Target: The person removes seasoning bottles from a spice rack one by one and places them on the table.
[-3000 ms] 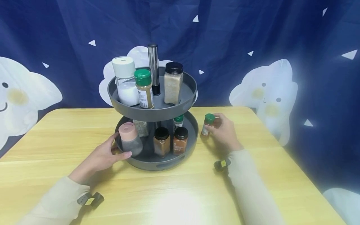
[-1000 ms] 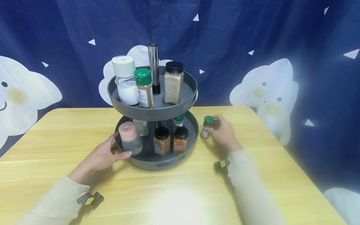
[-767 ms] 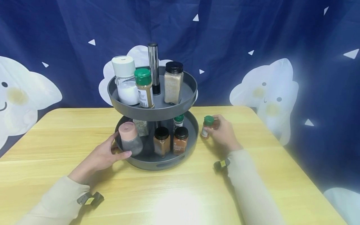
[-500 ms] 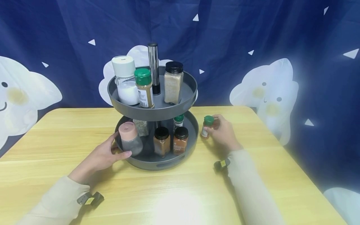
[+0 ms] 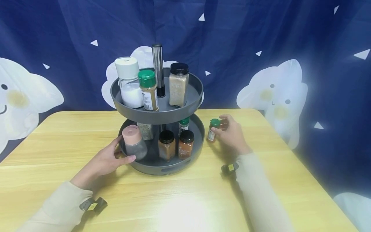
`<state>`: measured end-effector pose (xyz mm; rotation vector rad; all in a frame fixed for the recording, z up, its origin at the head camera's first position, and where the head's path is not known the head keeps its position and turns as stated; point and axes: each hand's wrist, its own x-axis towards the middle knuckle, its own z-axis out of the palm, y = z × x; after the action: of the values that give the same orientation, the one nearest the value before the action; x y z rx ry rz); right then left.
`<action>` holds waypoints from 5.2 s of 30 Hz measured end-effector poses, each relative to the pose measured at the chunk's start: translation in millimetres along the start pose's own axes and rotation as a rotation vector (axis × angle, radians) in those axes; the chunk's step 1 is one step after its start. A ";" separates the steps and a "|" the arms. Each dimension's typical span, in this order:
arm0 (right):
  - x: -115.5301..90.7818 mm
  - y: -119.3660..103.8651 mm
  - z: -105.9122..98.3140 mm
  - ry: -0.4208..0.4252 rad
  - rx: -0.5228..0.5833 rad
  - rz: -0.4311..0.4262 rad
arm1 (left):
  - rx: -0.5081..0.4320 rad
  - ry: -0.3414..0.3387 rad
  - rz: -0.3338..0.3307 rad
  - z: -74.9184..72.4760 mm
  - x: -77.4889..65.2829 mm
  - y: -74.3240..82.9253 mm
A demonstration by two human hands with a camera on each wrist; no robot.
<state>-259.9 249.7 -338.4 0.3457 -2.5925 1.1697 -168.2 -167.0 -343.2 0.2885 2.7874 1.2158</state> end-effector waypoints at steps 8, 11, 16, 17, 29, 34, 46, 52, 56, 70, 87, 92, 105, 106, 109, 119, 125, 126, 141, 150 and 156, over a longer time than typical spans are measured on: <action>-0.8 -10.3 -5.8 0.031 0.001 -0.035 | 0.011 0.009 0.018 0.6 0.1 -2.3; -0.3 -13.5 -7.9 0.057 -0.008 -0.070 | 0.023 0.017 0.024 1.0 0.2 -3.6; 0.9 -19.5 -9.9 0.111 -0.035 -0.124 | 0.022 0.025 0.031 1.1 0.5 -4.1; 0.9 -20.8 -10.1 0.119 -0.039 -0.135 | 0.021 0.025 0.031 1.0 0.4 -4.0; -2.7 -46.1 -4.7 0.162 0.029 -0.262 | 0.016 0.021 0.034 1.2 0.2 -3.7; -4.6 -55.6 -0.2 0.122 0.043 -0.299 | 0.008 0.019 0.029 2.0 1.3 -4.5; -9.3 -64.8 10.3 -0.004 0.089 -0.360 | -0.012 0.016 0.023 3.4 2.6 -5.9; -11.6 -66.5 14.9 -0.097 0.109 -0.358 | -0.003 0.014 0.024 1.7 0.8 -4.3; -13.2 -66.9 18.7 -0.149 0.104 -0.377 | 0.004 0.012 0.018 1.1 -0.2 -3.3; -17.2 -69.9 27.0 -0.340 0.042 -0.410 | 0.003 0.009 0.015 -0.7 -0.9 -0.3; -20.0 -69.8 35.4 -0.395 -0.057 -0.416 | 0.010 0.010 0.014 0.2 -0.4 -2.3; -19.5 -69.6 36.0 -0.382 -0.090 -0.426 | 0.011 0.013 0.014 0.3 -0.2 -2.8; -20.2 -69.7 37.3 -0.348 -0.125 -0.424 | 0.013 0.004 -0.012 0.4 -0.2 -1.1; -19.8 -69.3 37.5 -0.347 -0.125 -0.424 | 0.013 0.003 -0.012 0.1 -0.3 -0.8; -19.3 -68.5 38.0 -0.346 -0.121 -0.422 | 0.017 0.002 -0.016 -0.3 -0.4 -0.2; -20.2 -70.2 37.1 -0.350 -0.107 -0.401 | 0.019 0.006 -0.012 0.1 0.1 -1.5; -19.8 -70.6 37.1 -0.355 -0.099 -0.395 | 0.013 0.005 -0.006 0.0 0.5 -1.9; -19.6 -70.6 37.2 -0.354 -0.100 -0.396 | 0.013 0.004 -0.007 0.0 0.5 -1.9; -19.5 -71.4 35.3 -0.334 -0.107 -0.387 | 0.035 0.012 0.010 -0.5 -0.3 -2.1; -18.2 -70.3 34.5 -0.325 -0.097 -0.392 | 0.037 0.004 -0.004 -1.1 -0.2 -1.6; -19.1 -72.9 33.0 -0.322 -0.072 -0.405 | 0.031 -0.005 -0.017 -1.4 0.4 -0.7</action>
<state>-223.4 179.6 -315.5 1.0620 -2.6331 0.9366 -168.9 -168.3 -342.8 0.2689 2.8001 1.1677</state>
